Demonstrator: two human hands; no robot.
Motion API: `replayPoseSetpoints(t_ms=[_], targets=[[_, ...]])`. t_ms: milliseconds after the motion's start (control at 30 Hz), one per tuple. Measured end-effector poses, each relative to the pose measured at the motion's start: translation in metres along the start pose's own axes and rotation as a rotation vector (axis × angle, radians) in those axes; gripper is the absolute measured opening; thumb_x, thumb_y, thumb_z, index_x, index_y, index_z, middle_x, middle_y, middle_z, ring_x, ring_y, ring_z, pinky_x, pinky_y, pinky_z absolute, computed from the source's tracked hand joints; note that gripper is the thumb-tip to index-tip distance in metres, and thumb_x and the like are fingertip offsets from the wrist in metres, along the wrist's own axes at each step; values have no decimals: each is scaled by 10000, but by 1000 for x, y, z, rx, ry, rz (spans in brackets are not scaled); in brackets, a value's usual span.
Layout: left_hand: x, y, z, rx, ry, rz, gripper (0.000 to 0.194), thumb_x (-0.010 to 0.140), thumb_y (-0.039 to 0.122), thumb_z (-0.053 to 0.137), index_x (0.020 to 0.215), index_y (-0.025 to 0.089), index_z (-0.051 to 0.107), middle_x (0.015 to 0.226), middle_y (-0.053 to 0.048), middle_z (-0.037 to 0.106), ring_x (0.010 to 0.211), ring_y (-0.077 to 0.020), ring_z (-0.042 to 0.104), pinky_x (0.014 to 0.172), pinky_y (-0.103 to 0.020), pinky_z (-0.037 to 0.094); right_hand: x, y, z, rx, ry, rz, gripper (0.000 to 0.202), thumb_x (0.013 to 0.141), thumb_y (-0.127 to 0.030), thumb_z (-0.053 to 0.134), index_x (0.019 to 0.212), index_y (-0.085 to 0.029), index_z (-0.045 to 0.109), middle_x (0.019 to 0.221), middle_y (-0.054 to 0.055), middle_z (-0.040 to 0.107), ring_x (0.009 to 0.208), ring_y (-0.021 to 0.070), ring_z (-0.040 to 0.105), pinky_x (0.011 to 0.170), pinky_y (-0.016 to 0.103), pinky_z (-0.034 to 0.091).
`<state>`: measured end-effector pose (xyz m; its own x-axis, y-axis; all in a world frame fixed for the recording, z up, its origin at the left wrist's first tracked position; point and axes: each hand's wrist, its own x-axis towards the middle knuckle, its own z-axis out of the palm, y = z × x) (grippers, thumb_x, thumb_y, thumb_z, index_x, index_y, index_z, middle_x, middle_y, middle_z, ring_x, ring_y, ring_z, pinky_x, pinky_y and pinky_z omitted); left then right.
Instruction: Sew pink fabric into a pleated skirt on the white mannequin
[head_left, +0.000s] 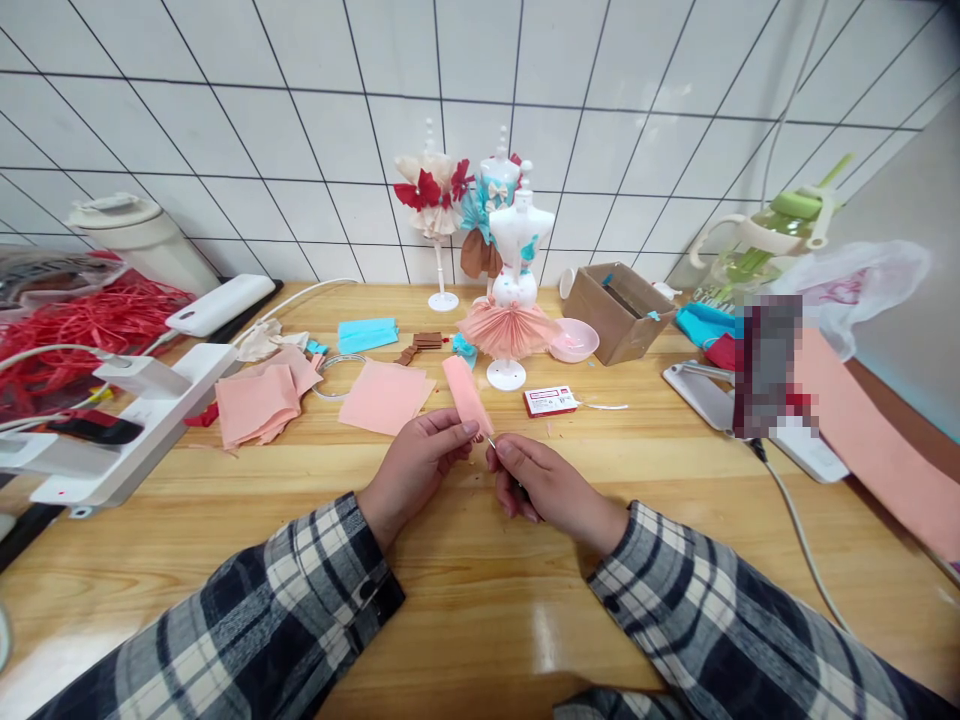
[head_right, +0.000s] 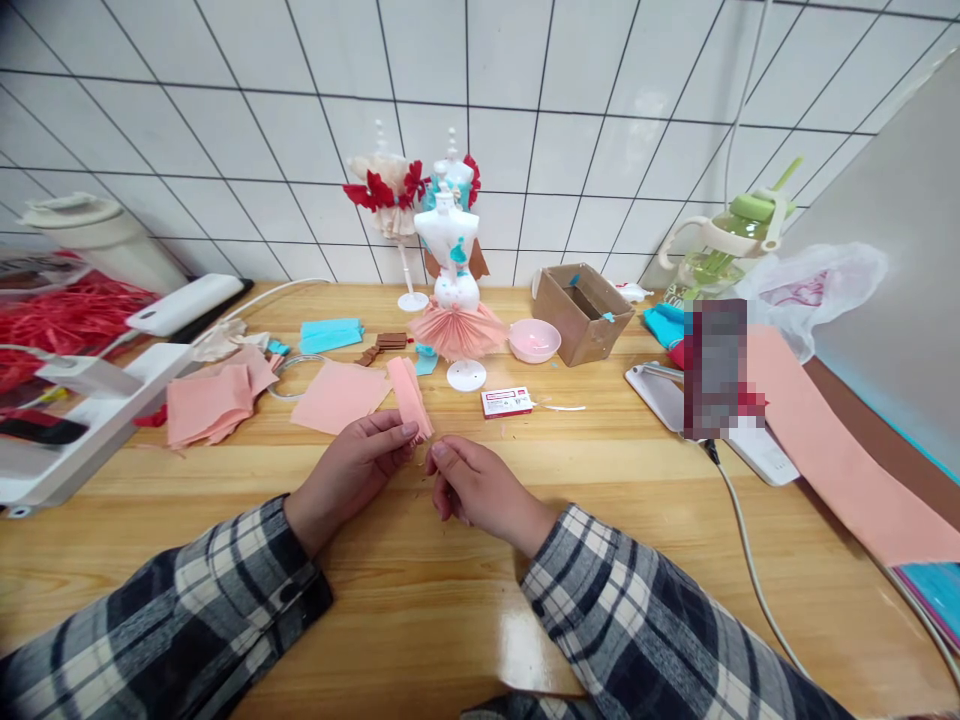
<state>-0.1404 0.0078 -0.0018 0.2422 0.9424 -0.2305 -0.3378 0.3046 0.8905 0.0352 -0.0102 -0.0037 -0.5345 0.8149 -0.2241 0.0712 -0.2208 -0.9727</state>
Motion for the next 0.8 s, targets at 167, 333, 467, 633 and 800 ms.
replayPoseSetpoints(t_ms=[167, 333, 467, 633, 800], targets=[[0, -1, -1, 18, -17, -6, 217, 689, 290, 797, 775, 113, 708, 697, -39, 659, 621, -130, 568, 624, -253, 422, 0, -4, 1, -10, 0, 5, 463, 904, -652, 374, 836, -201, 454, 487, -67, 503, 351, 63, 347, 356, 187, 237], [0, 0, 0, 20, -16, -8, 230, 679, 294, 806, 784, 114, 711, 705, -40, 662, 613, -131, 567, 627, -259, 434, 0, -6, 0, -10, -17, 2, 482, 888, -671, 379, 829, -200, 458, 474, -71, 484, 362, 64, 342, 361, 187, 242], [1, -1, -1, 18, -22, -8, 237, 675, 295, 811, 792, 114, 715, 720, -43, 669, 615, -130, 570, 626, -260, 437, 0, -4, -1, -16, -18, 7, 473, 898, -658, 373, 834, -198, 464, 478, -68, 488, 364, 67, 347, 365, 191, 237], [1, -2, -2, 18, -27, -10, 228, 680, 288, 807, 794, 115, 712, 716, -41, 672, 613, -128, 573, 630, -261, 438, 0, -3, -1, -21, -15, 1, 468, 904, -650, 373, 835, -197, 468, 468, -72, 467, 373, 71, 337, 377, 193, 249], [0, -1, -1, 19, -1, -8, 233, 667, 286, 817, 789, 115, 716, 724, -38, 671, 616, -120, 567, 631, -251, 439, 0, -4, -1, -24, -7, -17, 470, 901, -650, 385, 827, -194, 473, 464, -81, 422, 390, 72, 331, 397, 196, 260]])
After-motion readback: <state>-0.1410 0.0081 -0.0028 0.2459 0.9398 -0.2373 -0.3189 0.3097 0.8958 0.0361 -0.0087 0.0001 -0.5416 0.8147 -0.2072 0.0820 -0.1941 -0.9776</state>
